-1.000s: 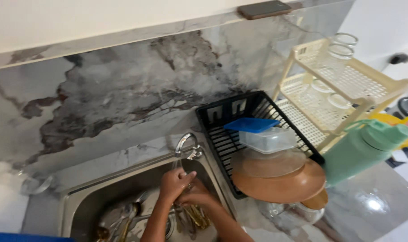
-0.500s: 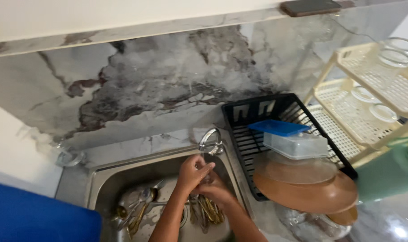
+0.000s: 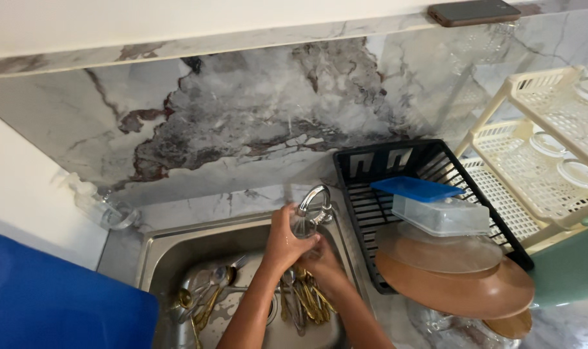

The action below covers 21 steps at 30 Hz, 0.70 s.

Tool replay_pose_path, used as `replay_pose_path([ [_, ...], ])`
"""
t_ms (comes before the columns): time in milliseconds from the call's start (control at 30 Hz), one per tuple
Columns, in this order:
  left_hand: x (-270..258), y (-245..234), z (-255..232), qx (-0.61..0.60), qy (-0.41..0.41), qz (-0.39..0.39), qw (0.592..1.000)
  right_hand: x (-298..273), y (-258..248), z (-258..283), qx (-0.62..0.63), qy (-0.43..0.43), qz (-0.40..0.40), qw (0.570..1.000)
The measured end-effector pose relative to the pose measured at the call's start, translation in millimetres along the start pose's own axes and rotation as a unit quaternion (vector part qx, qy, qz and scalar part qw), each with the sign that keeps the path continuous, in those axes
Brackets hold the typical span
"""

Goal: The person washes cutlery and a glass by hand using a sponge and water in a sink.

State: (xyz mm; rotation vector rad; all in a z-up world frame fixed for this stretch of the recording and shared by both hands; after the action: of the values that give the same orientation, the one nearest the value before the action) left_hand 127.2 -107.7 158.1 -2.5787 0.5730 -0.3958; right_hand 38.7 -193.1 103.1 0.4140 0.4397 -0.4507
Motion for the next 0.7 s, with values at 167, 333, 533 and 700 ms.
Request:
replay_pose_path([
  [167,-2,-24,-45,0.017,0.033,0.018,0.999,10,-38,-34,-0.119,-0.07,0.092,0.986],
  [333,6,-18,-46,0.039,0.121,0.017,0.992,-32,-65,-65,-0.371,-0.025,0.202,0.906],
  [533,-2,-11,-49,0.047,0.051,0.033,0.997,-60,-57,-95,-0.56,-0.001,0.288,0.777],
  [700,-10,-6,-28,-0.063,-0.08,0.057,0.993,-43,-55,-111,-0.621,-0.097,0.322,0.708],
])
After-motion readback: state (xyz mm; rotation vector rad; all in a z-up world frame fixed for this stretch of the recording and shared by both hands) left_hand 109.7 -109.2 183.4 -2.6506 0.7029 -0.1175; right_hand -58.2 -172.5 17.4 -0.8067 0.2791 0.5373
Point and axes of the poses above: each hand's wrist, its own x-axis towards the middle knuckle, its own y-axis out of the palm, z = x × y, the point moved 5 cm from there along x, towards the middle knuckle, and after that the axes turned 4 degrees about x, right-handed, at the moved point
